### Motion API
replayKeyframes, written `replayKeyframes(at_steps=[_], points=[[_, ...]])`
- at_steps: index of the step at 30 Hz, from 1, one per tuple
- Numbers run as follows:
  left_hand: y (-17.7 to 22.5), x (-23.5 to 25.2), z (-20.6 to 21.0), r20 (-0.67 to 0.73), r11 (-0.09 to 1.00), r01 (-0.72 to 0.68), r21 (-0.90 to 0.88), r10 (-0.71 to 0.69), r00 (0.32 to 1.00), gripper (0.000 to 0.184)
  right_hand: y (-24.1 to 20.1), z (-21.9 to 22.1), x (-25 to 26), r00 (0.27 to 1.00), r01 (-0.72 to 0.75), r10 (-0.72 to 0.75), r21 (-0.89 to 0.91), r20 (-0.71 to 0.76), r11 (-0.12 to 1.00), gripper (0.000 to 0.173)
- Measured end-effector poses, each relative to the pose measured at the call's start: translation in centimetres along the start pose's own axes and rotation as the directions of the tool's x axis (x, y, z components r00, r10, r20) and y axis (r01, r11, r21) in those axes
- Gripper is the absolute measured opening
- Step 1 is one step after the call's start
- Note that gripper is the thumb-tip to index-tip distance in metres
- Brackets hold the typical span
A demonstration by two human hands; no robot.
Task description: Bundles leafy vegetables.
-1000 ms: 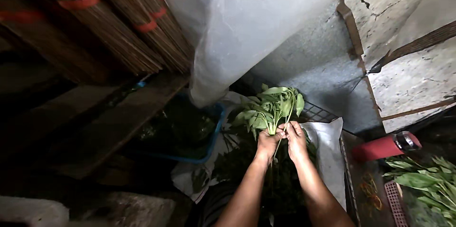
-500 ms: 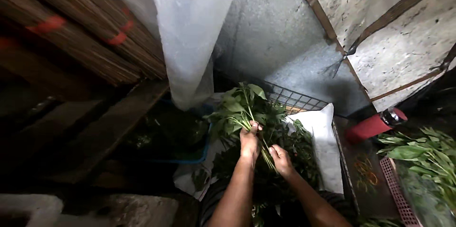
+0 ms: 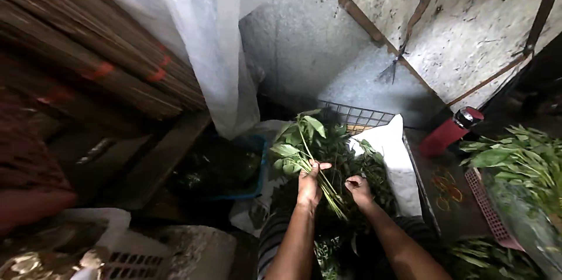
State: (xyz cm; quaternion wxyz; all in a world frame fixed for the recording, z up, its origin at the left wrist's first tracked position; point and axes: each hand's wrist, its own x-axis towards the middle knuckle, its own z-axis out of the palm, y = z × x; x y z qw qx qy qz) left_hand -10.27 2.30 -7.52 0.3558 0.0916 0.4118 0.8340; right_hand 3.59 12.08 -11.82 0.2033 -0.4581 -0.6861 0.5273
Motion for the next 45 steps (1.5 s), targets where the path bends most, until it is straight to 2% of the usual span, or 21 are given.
replayKeyframes(at_steps=[3, 7, 9, 11, 12, 13, 15, 16, 17, 19, 21, 24, 26, 28, 30, 32, 34, 35, 37, 39, 45], points=[[-1.1, -0.5, 0.0, -0.047, 1.0, -0.017, 0.013, 0.018, 0.999, 0.015, -1.5, -0.2, -1.7, 0.98, 0.126, -0.084, -0.241, 0.179, 0.962, 0.055], [-2.7, -1.6, 0.6, -0.051, 1.0, 0.004, -0.013, -0.004, 0.999, 0.017, -4.8, 1.7, -5.1, 0.912, 0.222, -0.081, -0.318, 0.401, 0.922, 0.054], [-2.8, -2.1, 0.3, -0.027, 0.999, 0.05, 0.009, -0.05, 0.998, 0.021, -4.8, 2.3, -6.0, 0.927, 0.215, -0.069, -0.374, 0.368, 0.902, 0.048], [-1.9, -2.8, -0.2, 0.025, 0.958, 0.141, 0.248, -0.152, 0.988, 0.029, -4.0, 1.8, -6.0, 0.935, 0.228, -0.078, -0.417, 0.347, 0.88, 0.046], [-1.1, -3.3, -0.4, 0.042, 0.856, 0.177, 0.486, -0.225, 0.974, 0.034, -3.6, 1.2, -5.7, 0.93, 0.232, -0.075, -0.418, 0.359, 0.878, 0.045], [-0.3, -3.9, -0.6, 0.049, 0.651, 0.167, 0.74, -0.301, 0.952, 0.043, -3.1, 0.6, -5.5, 0.923, 0.243, -0.074, -0.424, 0.377, 0.872, 0.044], [1.2, -5.9, -0.2, 0.058, 0.053, -0.044, 0.998, -0.301, 0.952, 0.047, -2.4, -0.4, -5.1, 0.9, 0.281, -0.061, -0.467, 0.432, 0.839, 0.041], [1.5, -7.2, -0.2, 0.15, -0.174, -0.19, 0.966, -0.22, 0.964, 0.041, -2.1, -0.7, -5.0, 0.884, 0.305, -0.055, -0.482, 0.465, 0.821, 0.041], [1.2, -8.1, -0.9, 0.345, -0.322, -0.361, 0.875, -0.108, 0.932, 0.031, -1.8, -0.8, -5.0, 0.868, 0.33, -0.06, -0.482, 0.494, 0.811, 0.042], [0.3, -7.7, -3.1, 0.677, -0.47, -0.623, 0.626, -0.069, 0.733, 0.022, -1.4, -0.6, -5.5, 0.837, 0.379, -0.081, -0.465, 0.541, 0.8, 0.042], [0.1, -6.8, -4.1, 0.713, -0.499, -0.718, 0.486, -0.249, 0.656, 0.038, -1.0, -0.1, -5.8, 0.802, 0.43, -0.128, -0.417, 0.583, 0.801, 0.041], [0.7, -6.0, -3.8, 0.568, -0.473, -0.716, 0.514, -0.438, 0.697, 0.043, -0.6, 0.0, -4.9, 0.749, 0.489, -0.143, -0.393, 0.647, 0.779, 0.042], [1.0, -5.6, -3.9, 0.532, -0.469, -0.704, 0.533, -0.461, 0.71, 0.038, -0.9, -0.8, -4.1, 0.716, 0.559, -0.184, -0.395, 0.674, 0.729, 0.043], [1.5, -5.3, -3.6, 0.457, -0.505, -0.65, 0.568, -0.462, 0.76, 0.028, -0.6, -1.9, -2.5, 0.686, 0.677, -0.29, -0.439, 0.667, 0.592, 0.04], [2.0, -4.7, -3.0, 0.368, -0.543, -0.547, 0.637, -0.409, 0.835, 0.027, 0.1, -3.5, -0.4, 0.724, 0.686, -0.399, -0.528, 0.563, 0.5, 0.034], [2.5, -3.8, -2.6, 0.272, -0.557, -0.433, 0.709, -0.351, 0.896, 0.03, 1.3, -5.6, 1.8, 0.854, 0.517, -0.394, -0.636, 0.34, 0.573, 0.037], [2.8, -2.8, -2.3, 0.196, -0.526, -0.337, 0.781, -0.307, 0.931, 0.033, 2.8, -7.4, 3.7, 0.983, 0.18, -0.157, -0.643, 0.093, 0.745, 0.052], [2.9, -2.3, -1.9, 0.153, -0.506, -0.297, 0.81, -0.306, 0.939, 0.033, 3.7, -7.9, 4.3, 1.0, 0.009, -0.006, -0.602, 0.007, 0.798, 0.053], [2.7, -1.6, -1.3, 0.081, -0.47, -0.236, 0.851, -0.326, 0.942, 0.034, 5.9, -7.7, 4.7, 0.966, -0.235, 0.252, -0.562, -0.048, 0.793, 0.052], [2.1, -0.8, -1.0, 0.022, -0.435, -0.194, 0.879, -0.371, 0.929, 0.038, 7.7, -6.6, 4.2, 0.92, -0.335, 0.391, -0.583, -0.033, 0.74, 0.047], [0.8, 1.4, -0.5, 0.008, -0.202, -0.125, 0.971, -0.497, 0.868, 0.044, 7.7, -4.4, 3.2, 0.873, -0.422, 0.479, -0.628, -0.088, 0.654, 0.058]])
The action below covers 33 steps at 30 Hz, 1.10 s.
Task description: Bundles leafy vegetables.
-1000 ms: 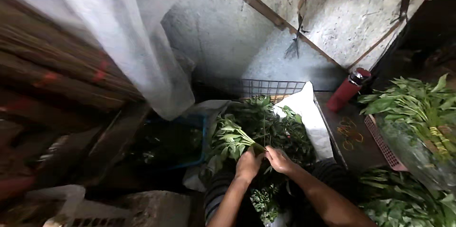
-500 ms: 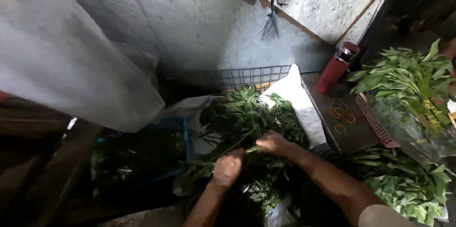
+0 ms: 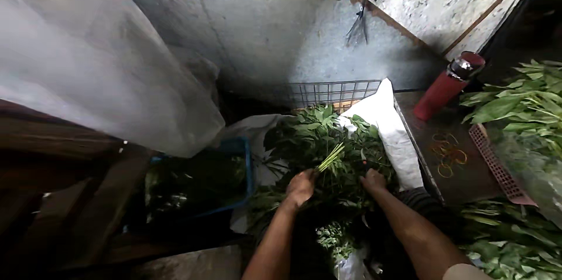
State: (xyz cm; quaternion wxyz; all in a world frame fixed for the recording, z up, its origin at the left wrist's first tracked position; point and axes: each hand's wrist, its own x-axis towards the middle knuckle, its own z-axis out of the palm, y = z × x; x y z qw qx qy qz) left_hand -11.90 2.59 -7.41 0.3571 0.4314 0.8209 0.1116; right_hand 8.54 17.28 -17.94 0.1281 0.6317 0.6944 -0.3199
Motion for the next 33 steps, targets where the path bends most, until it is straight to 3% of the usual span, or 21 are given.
replayKeyframes(at_steps=[2, 3, 5, 7, 8, 9, 12, 15, 17, 19, 23, 27, 33], points=[[0.2, 0.9, 0.3, 0.026, 0.997, -0.017, -0.071, 0.019, 0.999, 0.044, 0.3, -1.2, 0.2, 0.994, -0.08, 0.069, 0.125, 0.086, 0.989, 0.056], [0.5, 1.3, 0.3, 0.037, 0.995, -0.021, -0.101, 0.025, 0.999, 0.043, 0.6, -1.6, 0.3, 0.989, -0.121, 0.092, 0.271, 0.118, 0.955, 0.054], [1.1, 1.7, 0.3, 0.064, 0.989, -0.024, -0.147, 0.033, 0.997, 0.042, 1.4, -1.9, 0.1, 0.982, -0.175, 0.089, 0.632, 0.165, 0.755, 0.048], [1.5, 2.2, 0.4, 0.084, 0.985, -0.035, -0.169, 0.05, 0.995, 0.041, 2.2, -2.3, -2.2, 0.98, -0.182, 0.037, 0.801, 0.196, 0.571, 0.048], [1.6, 2.5, 0.4, 0.081, 0.983, -0.042, -0.177, 0.057, 0.995, 0.041, 2.6, -2.7, -4.3, 0.978, -0.172, -0.01, 0.824, 0.21, 0.54, 0.049], [1.7, 2.9, 0.5, 0.074, 0.982, -0.048, -0.18, 0.062, 0.995, 0.042, 3.1, -3.0, -6.8, 0.972, -0.164, -0.053, 0.827, 0.227, 0.538, 0.048], [1.9, 3.3, 0.7, 0.073, 0.984, -0.05, -0.173, 0.063, 0.995, 0.044, 5.6, -2.0, -13.1, 0.934, -0.073, -0.211, 0.731, 0.289, 0.678, 0.038], [2.4, 3.0, 0.7, 0.094, 0.986, -0.054, -0.16, 0.07, 0.993, 0.044, 8.3, 0.3, -16.0, 0.782, -0.036, -0.417, 0.701, 0.464, 0.712, 0.035], [2.5, 3.0, 0.9, 0.103, 0.983, -0.062, -0.174, 0.08, 0.991, 0.042, 9.0, 1.6, -16.6, 0.711, 0.001, -0.501, 0.712, 0.494, 0.703, 0.044], [2.6, 2.7, 1.0, 0.126, 0.976, -0.077, -0.202, 0.104, 0.987, 0.039, 8.3, 1.6, -16.3, 0.721, 0.072, -0.501, 0.667, 0.479, 0.741, 0.058], [2.9, 2.0, 1.3, 0.202, 0.971, -0.098, -0.22, 0.143, 0.969, 0.035, 5.5, -0.4, -14.5, 0.816, 0.145, -0.413, 0.549, 0.404, 0.823, 0.065], [3.0, 1.4, 1.0, 0.276, 0.971, -0.111, -0.21, 0.168, 0.946, 0.033, 5.0, -1.3, -12.0, 0.837, 0.166, -0.436, 0.607, 0.331, 0.777, 0.056], [3.0, 1.7, 1.0, 0.307, 0.966, -0.095, -0.239, 0.168, 0.937, 0.037, 5.9, -1.0, -10.3, 0.801, 0.289, -0.557, 0.674, 0.219, 0.68, 0.04]])
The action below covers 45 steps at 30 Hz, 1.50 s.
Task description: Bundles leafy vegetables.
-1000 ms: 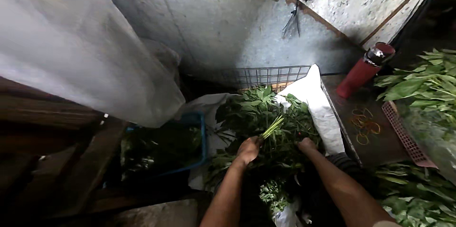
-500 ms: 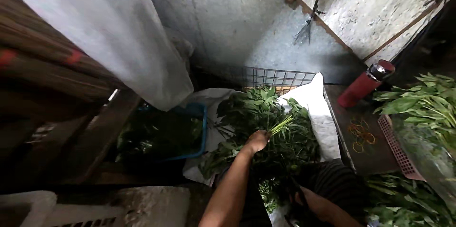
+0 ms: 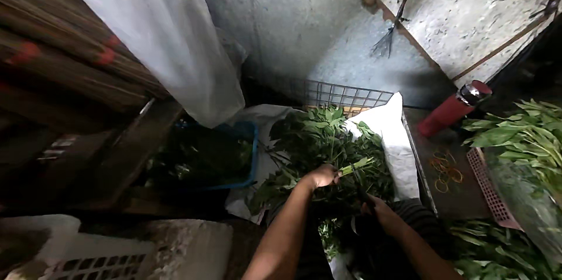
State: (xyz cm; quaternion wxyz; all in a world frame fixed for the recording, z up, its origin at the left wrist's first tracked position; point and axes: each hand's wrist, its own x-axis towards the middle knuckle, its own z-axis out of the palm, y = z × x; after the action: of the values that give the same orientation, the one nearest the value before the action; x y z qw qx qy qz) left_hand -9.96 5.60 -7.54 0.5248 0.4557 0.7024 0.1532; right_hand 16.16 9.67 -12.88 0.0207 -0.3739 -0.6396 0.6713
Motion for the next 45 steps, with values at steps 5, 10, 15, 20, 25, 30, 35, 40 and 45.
replayKeyframes(at_steps=[5, 10, 15, 20, 25, 30, 35, 40, 45], points=[[0.0, 0.1, -0.4, 0.017, 0.999, 0.016, -0.032, -0.016, 1.0, 0.037, 0.0, 0.3, -0.8, 0.999, -0.005, 0.007, 0.035, -0.044, 0.999, 0.033], [-0.1, 0.0, -0.3, 0.034, 0.996, 0.034, -0.079, -0.031, 0.999, 0.038, 0.3, 0.1, -1.9, 0.997, -0.039, 0.043, 0.053, -0.062, 0.998, 0.034], [0.1, 0.1, 0.1, 0.063, 0.996, 0.011, -0.09, -0.005, 0.998, 0.034, 0.2, 0.0, -2.3, 0.998, -0.061, 0.061, 0.023, -0.01, 0.998, 0.039], [0.3, 0.2, 1.0, 0.135, 0.997, -0.017, 0.072, 0.007, 0.991, 0.041, 0.4, -0.3, -0.9, 0.993, -0.099, 0.089, 0.126, 0.077, 0.987, 0.05], [-0.2, 0.4, 0.5, 0.131, 0.999, -0.012, 0.042, 0.006, 0.991, 0.039, 0.1, 0.3, -1.4, 0.997, -0.074, 0.076, 0.168, -0.006, 0.983, 0.036], [0.0, 0.1, 0.4, 0.106, 0.999, 0.005, 0.032, -0.008, 0.994, 0.037, 0.3, 1.3, -2.5, 0.987, -0.114, 0.141, 0.273, -0.082, 0.955, 0.03], [0.0, 0.1, 0.3, 0.098, 1.0, 0.013, -0.005, -0.012, 0.995, 0.035, -0.1, 0.6, -2.6, 0.979, -0.149, 0.145, -0.018, -0.146, 0.989, 0.034], [-0.1, 0.3, 0.4, 0.063, 1.0, 0.023, 0.004, -0.023, 0.998, 0.038, -1.5, -0.3, -3.3, 0.974, -0.224, 0.207, -0.228, -0.096, 0.947, 0.065], [0.3, 0.3, 0.8, 0.057, 0.996, 0.036, 0.077, -0.04, 0.998, 0.042, -1.6, -0.6, -2.3, 0.974, -0.205, 0.157, -0.343, -0.162, 0.917, 0.077]])
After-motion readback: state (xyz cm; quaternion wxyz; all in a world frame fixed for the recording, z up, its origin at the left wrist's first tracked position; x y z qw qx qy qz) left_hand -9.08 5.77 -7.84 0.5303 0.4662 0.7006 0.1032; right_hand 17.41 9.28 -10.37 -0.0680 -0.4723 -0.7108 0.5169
